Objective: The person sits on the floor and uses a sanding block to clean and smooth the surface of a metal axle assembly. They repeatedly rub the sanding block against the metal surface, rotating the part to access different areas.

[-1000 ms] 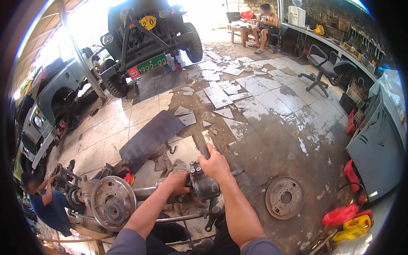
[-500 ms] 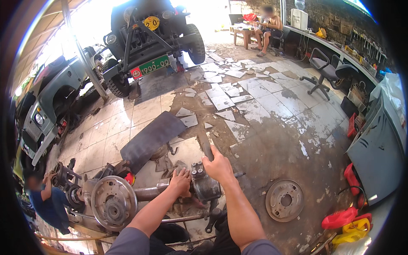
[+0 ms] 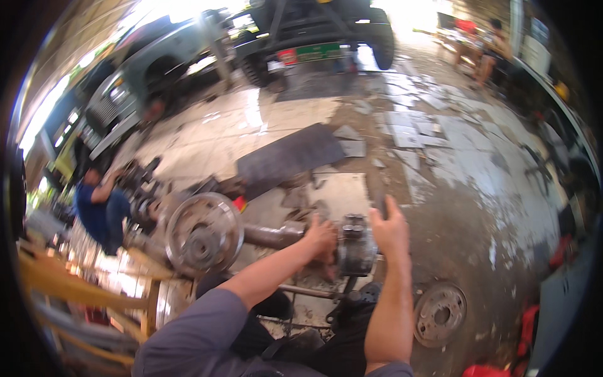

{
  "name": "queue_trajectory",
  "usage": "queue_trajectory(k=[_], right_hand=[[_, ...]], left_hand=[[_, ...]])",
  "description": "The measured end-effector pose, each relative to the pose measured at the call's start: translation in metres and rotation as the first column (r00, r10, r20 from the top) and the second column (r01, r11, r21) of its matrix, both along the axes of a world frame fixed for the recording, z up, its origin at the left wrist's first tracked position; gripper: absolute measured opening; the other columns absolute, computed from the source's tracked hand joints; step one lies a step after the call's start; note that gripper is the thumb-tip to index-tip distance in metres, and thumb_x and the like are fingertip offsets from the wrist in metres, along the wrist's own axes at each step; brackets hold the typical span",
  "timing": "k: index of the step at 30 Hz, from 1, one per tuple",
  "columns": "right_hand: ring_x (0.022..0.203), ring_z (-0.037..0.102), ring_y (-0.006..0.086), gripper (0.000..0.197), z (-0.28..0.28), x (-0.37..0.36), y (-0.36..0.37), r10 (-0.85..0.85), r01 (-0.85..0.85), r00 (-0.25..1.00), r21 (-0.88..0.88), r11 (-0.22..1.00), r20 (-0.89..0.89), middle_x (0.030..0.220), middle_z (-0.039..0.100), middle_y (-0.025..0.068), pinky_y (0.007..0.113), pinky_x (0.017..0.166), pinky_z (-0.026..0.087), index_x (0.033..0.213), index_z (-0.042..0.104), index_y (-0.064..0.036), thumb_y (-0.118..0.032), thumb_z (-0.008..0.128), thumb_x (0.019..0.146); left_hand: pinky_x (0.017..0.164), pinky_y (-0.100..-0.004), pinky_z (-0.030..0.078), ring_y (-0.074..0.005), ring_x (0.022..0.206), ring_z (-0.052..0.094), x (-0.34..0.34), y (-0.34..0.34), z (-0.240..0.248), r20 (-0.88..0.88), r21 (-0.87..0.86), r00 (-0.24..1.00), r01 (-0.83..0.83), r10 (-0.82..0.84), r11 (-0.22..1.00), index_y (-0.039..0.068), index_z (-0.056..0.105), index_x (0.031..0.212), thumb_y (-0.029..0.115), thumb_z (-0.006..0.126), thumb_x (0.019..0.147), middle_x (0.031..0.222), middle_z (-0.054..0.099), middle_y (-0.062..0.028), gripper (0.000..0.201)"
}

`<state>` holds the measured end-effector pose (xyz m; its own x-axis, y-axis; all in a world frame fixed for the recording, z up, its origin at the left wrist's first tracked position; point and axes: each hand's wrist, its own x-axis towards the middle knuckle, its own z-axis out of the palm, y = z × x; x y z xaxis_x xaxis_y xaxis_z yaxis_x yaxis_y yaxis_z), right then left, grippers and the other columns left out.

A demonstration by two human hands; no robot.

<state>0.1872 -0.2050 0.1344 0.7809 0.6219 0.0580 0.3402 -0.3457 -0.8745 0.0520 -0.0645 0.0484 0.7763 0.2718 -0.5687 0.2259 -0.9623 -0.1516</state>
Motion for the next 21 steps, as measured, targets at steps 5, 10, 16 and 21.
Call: queue_trajectory(k=[5, 10, 16, 21], right_hand=[[0.131, 0.055, 0.0344, 0.060, 0.017, -0.007, -0.003, 0.018, -0.017, 0.999, 0.040, 0.999, -0.036, 0.139, 0.057, 0.0277, 0.038, 0.110, 0.040, 0.143, 0.047, 0.0091, -0.020, 0.064, 0.094], [0.129, 0.056, 0.0330, 0.058, 0.012, -0.009, 0.001, 0.020, -0.016, 0.989, 0.028, 0.999, -0.144, 0.140, 0.056, 0.0272, 0.038, 0.110, 0.040, 0.144, 0.046, 0.0088, -0.018, 0.062, 0.095], [0.133, 0.053, 0.0359, 0.060, 0.004, 0.002, -0.006, -0.005, 0.004, 1.000, 0.024, 1.000, 0.013, 0.141, 0.055, 0.0287, 0.040, 0.112, 0.038, 0.142, 0.048, 0.0105, -0.021, 0.062, 0.093], [0.135, 0.051, 0.0374, 0.064, 0.011, -0.003, 0.000, -0.007, 0.008, 1.000, -0.065, 0.998, 0.012, 0.141, 0.054, 0.0281, 0.040, 0.112, 0.039, 0.142, 0.050, 0.0049, -0.030, 0.064, 0.091]], left_hand=[[0.115, -0.0721, 0.015, -0.0287, 0.150, 0.027, -0.036, -0.020, -0.011, 0.257, 0.036, 0.966, 0.002, -0.011, 0.999, 0.002, 0.044, 0.149, 0.043, 0.074, 0.075, 0.158, 0.038, -0.0113, 0.090], [0.116, -0.0724, 0.012, -0.0290, 0.152, 0.023, -0.031, -0.018, -0.018, 0.299, 0.047, 0.954, -0.032, 0.016, 0.998, -0.002, 0.041, 0.150, 0.046, 0.078, 0.068, 0.162, 0.033, -0.0133, 0.103], [0.115, -0.0716, 0.015, -0.0312, 0.152, 0.023, -0.020, -0.028, 0.019, 0.134, 0.029, 0.991, 0.018, -0.021, 0.999, 0.006, 0.057, 0.142, 0.044, 0.075, 0.076, 0.163, 0.029, -0.0159, 0.079], [0.116, -0.0716, 0.014, -0.0283, 0.154, 0.019, -0.046, -0.043, 0.015, 0.170, 0.132, 0.984, 0.027, -0.049, 0.991, 0.000, 0.035, 0.154, 0.049, 0.066, 0.084, 0.165, 0.027, -0.0125, 0.091]])
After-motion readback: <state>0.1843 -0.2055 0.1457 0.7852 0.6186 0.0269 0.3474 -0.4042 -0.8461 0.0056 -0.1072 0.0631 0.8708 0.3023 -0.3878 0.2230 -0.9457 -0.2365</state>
